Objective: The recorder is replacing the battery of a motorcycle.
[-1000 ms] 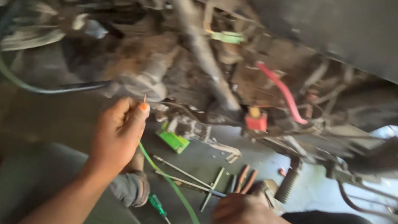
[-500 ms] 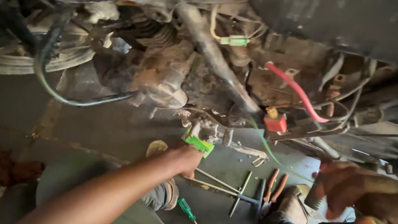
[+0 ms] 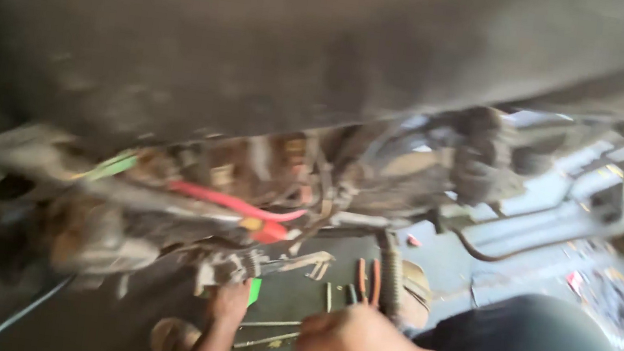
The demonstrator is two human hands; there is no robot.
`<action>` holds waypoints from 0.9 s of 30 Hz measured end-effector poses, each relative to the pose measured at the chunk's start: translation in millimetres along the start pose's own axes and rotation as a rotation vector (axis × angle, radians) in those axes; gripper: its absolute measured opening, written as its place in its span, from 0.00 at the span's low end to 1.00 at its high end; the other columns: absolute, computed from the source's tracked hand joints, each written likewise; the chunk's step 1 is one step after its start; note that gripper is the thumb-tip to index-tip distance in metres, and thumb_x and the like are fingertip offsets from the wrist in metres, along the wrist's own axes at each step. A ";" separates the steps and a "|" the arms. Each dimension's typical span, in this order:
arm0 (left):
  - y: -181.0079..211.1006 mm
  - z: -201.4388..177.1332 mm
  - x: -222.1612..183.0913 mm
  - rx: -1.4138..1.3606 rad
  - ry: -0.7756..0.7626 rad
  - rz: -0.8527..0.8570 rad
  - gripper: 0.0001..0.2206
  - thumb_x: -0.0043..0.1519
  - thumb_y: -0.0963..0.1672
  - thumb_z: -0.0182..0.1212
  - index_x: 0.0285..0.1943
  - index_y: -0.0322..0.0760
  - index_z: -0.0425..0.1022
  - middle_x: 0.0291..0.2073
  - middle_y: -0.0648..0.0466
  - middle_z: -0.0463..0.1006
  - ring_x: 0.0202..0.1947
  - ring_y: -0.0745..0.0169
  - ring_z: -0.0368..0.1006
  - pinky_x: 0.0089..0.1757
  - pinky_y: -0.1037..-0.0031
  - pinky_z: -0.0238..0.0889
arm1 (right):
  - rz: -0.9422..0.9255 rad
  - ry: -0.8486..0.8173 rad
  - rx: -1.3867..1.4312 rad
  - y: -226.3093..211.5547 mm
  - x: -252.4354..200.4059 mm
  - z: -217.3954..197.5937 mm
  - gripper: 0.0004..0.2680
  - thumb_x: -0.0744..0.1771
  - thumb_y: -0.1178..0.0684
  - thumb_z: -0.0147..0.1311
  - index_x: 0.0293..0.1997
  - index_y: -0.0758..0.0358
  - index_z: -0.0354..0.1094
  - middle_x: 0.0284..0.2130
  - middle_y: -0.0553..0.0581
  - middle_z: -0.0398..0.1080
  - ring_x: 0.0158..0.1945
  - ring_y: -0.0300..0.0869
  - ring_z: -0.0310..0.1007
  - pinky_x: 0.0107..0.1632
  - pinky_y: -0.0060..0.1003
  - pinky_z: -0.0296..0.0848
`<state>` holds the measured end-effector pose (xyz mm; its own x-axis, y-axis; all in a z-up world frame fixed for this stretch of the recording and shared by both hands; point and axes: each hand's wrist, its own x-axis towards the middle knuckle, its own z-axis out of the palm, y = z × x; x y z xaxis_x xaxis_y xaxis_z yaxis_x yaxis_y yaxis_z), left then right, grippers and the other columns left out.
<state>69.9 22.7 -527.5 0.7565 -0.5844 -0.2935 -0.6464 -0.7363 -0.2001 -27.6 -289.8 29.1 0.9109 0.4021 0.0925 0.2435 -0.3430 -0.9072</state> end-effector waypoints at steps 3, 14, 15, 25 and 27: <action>-9.3 -52.1 -6.7 0.177 0.013 0.225 0.13 0.66 0.43 0.50 0.58 0.38 0.69 0.33 0.51 0.79 0.32 0.56 0.78 0.33 0.63 0.69 | -0.106 -0.112 0.066 39.0 -20.2 33.9 0.07 0.64 0.57 0.57 0.27 0.64 0.61 0.27 0.58 0.66 0.34 0.52 0.71 0.37 0.46 0.69; 27.7 -73.7 -38.0 -0.167 -0.101 0.538 0.22 0.64 0.48 0.57 0.62 0.29 0.66 0.23 0.49 0.74 0.28 0.46 0.75 0.28 0.53 0.65 | -0.156 -0.048 -0.074 38.0 -42.3 38.2 0.06 0.65 0.59 0.54 0.32 0.69 0.61 0.29 0.61 0.67 0.35 0.54 0.74 0.36 0.45 0.71; 32.6 -78.1 -39.3 -0.168 -0.093 0.529 0.22 0.64 0.48 0.57 0.62 0.29 0.66 0.23 0.49 0.74 0.28 0.46 0.75 0.28 0.53 0.65 | -0.163 -0.055 -0.080 33.7 -44.5 31.5 0.06 0.65 0.59 0.54 0.32 0.69 0.61 0.29 0.61 0.67 0.35 0.54 0.74 0.36 0.45 0.71; 52.0 -499.6 -90.1 -0.535 0.484 0.632 0.33 0.50 0.54 0.71 0.52 0.21 0.72 0.23 0.42 0.75 0.27 0.42 0.73 0.33 0.52 0.63 | -0.258 0.607 -0.176 -60.4 -53.4 -64.4 0.08 0.66 0.56 0.56 0.25 0.64 0.66 0.23 0.55 0.68 0.25 0.44 0.70 0.29 0.37 0.65; 57.2 -578.8 -89.8 -0.576 0.319 0.547 0.35 0.48 0.56 0.73 0.52 0.21 0.70 0.24 0.39 0.77 0.31 0.37 0.76 0.37 0.50 0.66 | -0.195 0.758 -0.170 -62.2 -56.6 -74.8 0.08 0.67 0.55 0.52 0.28 0.65 0.68 0.25 0.53 0.70 0.26 0.39 0.70 0.30 0.32 0.66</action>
<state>22.4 -164.4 28.5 0.4000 -0.9127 0.0839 -0.8430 -0.3305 0.4244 -69.4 -354.7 110.9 0.8101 -0.1971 0.5522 0.4136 -0.4755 -0.7764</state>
